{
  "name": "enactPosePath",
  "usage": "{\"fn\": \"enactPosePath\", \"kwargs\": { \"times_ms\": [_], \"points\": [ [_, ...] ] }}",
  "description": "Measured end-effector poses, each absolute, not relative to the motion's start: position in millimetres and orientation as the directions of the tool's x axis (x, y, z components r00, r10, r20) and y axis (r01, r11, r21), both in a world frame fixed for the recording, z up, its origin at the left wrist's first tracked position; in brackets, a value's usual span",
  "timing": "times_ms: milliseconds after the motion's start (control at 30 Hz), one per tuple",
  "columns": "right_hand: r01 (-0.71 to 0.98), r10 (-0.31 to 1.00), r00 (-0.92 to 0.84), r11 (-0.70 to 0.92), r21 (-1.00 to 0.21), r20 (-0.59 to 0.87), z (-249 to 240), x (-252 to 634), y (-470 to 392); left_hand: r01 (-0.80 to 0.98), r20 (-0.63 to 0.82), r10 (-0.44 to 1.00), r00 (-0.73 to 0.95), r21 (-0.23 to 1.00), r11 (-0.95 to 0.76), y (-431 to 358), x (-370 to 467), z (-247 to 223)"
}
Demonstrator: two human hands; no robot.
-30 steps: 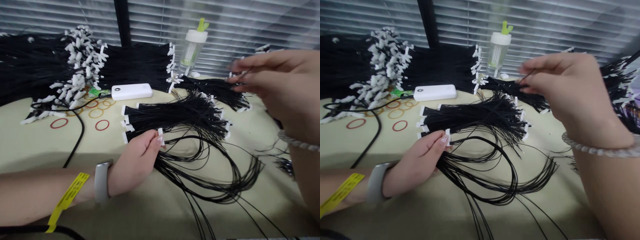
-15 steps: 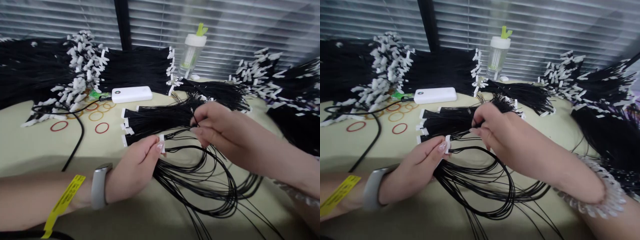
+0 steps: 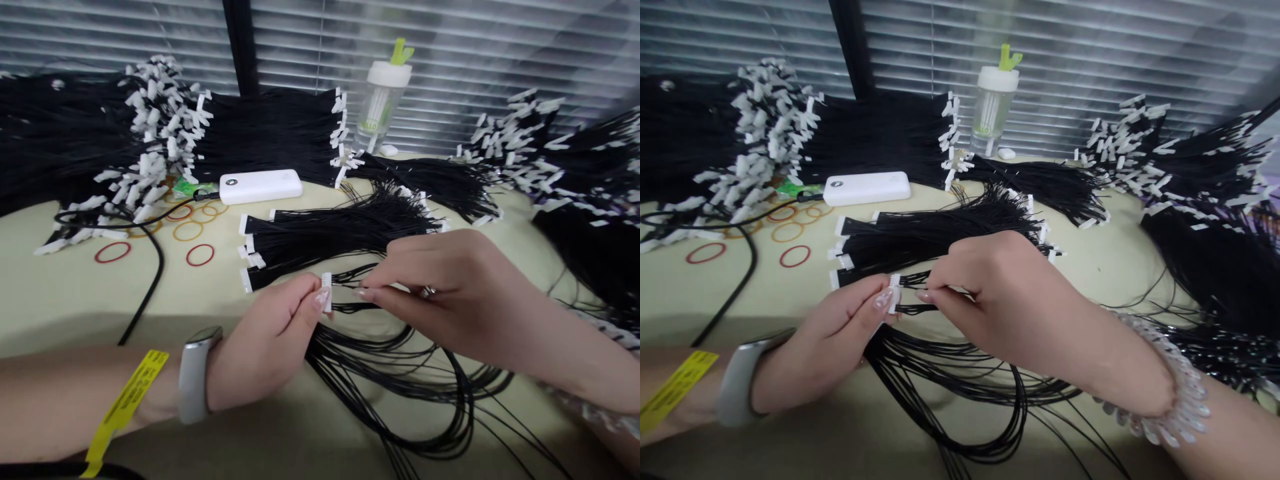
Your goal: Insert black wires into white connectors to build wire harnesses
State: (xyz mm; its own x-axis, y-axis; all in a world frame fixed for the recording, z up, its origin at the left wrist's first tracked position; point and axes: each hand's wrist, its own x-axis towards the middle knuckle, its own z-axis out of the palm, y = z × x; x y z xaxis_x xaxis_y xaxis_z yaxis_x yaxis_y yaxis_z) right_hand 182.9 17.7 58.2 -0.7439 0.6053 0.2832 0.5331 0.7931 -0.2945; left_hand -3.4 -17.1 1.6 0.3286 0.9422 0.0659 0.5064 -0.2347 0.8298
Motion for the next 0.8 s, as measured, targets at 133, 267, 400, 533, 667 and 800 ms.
{"fn": "enactPosePath", "kwargs": {
  "times_ms": [133,267,400,533,667,800],
  "points": [
    [0.549,0.594,-0.761,0.804,-0.228,0.261,60.6,182.6,15.9,0.506,0.072,0.94,0.334,0.828,-0.243,-16.6,-3.8,1.8],
    [0.543,0.587,-0.776,0.808,-0.227,0.232,59.0,181.1,16.5,0.509,0.054,0.939,0.341,0.828,-0.233,-16.3,-3.2,1.8],
    [0.551,0.596,-0.765,0.802,-0.232,0.244,57.4,180.3,17.5,0.507,0.054,0.938,0.343,0.83,-0.233,-16.1,-2.5,2.4],
    [0.54,0.586,-0.766,0.81,-0.23,0.265,56.8,180.9,17.2,0.5,0.061,0.937,0.344,0.833,-0.237,-15.1,-2.2,2.2],
    [0.535,0.572,-0.775,0.82,-0.203,0.269,56.6,183.5,16.2,0.492,0.06,0.934,0.353,0.837,-0.239,-15.2,-2.4,1.9],
    [0.534,0.545,-0.788,0.837,-0.123,0.288,54.6,185.5,16.3,0.489,0.055,0.929,0.367,0.838,-0.243,-16.2,-2.6,2.3]
  ]
}}
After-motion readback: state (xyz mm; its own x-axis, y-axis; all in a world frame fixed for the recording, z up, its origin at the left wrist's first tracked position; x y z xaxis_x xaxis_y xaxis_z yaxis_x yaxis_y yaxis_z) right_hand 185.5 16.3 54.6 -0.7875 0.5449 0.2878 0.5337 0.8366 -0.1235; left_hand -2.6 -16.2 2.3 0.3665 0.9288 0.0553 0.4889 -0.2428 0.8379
